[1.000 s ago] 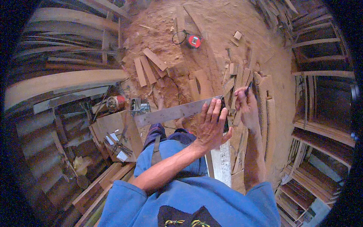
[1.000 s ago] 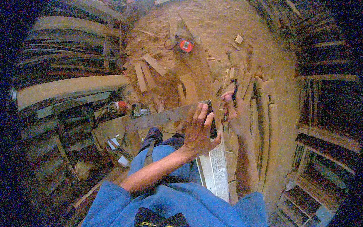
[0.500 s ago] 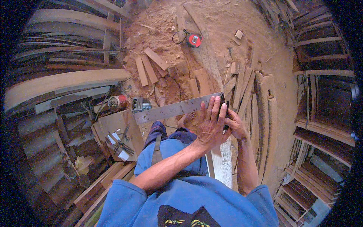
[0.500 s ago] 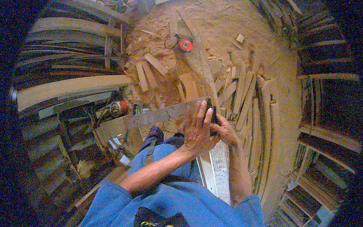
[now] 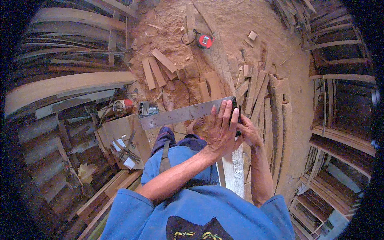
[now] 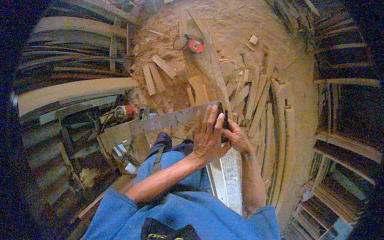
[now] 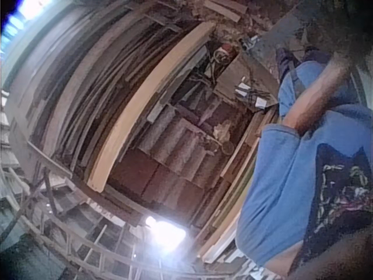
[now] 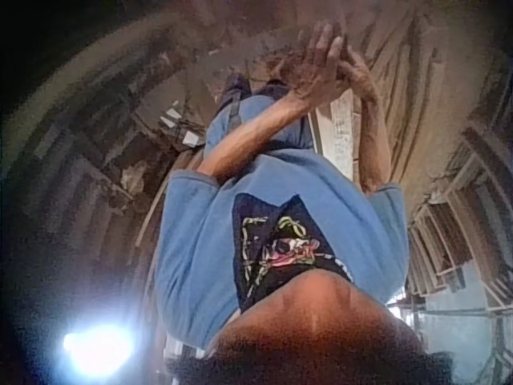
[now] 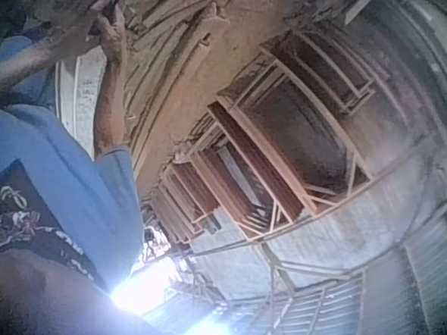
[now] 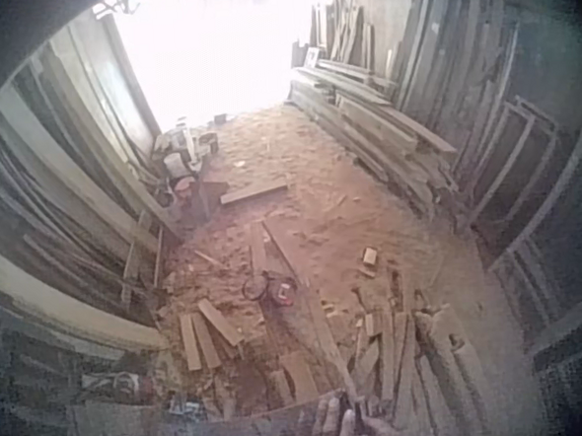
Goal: The person measures and marks a long wooden plank using a tape measure, a square ruler, and a pencil. They repeatedly position the tools to draw straight lines and mark measurement points on the wood surface.
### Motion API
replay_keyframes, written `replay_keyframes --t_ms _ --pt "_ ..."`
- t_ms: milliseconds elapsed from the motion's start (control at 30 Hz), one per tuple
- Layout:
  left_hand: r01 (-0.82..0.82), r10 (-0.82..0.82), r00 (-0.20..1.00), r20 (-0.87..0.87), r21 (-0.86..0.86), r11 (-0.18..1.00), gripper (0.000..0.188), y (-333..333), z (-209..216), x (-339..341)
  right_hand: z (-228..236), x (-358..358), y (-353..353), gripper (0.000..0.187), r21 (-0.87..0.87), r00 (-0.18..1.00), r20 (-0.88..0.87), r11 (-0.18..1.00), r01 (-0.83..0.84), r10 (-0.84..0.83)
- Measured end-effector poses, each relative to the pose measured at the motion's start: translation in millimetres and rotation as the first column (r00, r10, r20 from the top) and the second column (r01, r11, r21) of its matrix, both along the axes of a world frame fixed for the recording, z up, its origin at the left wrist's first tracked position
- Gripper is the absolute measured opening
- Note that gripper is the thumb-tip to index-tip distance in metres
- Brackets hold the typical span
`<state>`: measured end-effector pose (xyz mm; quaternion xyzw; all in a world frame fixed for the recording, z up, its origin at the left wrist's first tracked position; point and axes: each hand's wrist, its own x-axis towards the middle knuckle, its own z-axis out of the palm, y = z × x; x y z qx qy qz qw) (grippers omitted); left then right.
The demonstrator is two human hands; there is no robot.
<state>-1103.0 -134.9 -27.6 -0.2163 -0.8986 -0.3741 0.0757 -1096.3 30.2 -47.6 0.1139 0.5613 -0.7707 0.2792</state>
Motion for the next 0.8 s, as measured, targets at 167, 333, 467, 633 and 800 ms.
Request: replay_keyframes --t_ms 167,333,467,633,800 --pt "-0.016 0.016 1.0 0.002 -0.007 1.0 0.094 4.2 -0.4 -0.6 9.4 -12.1 13.5 0.039 0.033 0.998 -0.043 0.998 0.053 -0.051" --pt "-0.022 0.022 1.0 0.006 -0.013 1.0 0.083 4.1 0.6 -1.1 42.7 -61.6 17.8 0.042 0.191 0.794 -0.491 0.844 0.501 -0.359" --pt "-0.028 0.027 0.999 -0.022 -0.046 0.999 0.082 4.0 4.1 -1.7 71.7 -83.1 -27.4 0.03 0.532 0.817 -0.575 0.735 0.42 -0.05" --pt "-0.008 0.014 0.999 0.051 -0.105 0.994 0.082 2.5 8.4 0.4 88.1 -107.9 -60.3 0.017 0.692 0.665 -0.65 0.647 0.32 0.367" --pt "-0.001 0.002 1.0 0.018 -0.043 0.999 0.078 3.2 4.0 -2.1 105.8 -113.9 -39.7 0.018 0.777 0.59 -0.629 0.374 0.507 0.506"
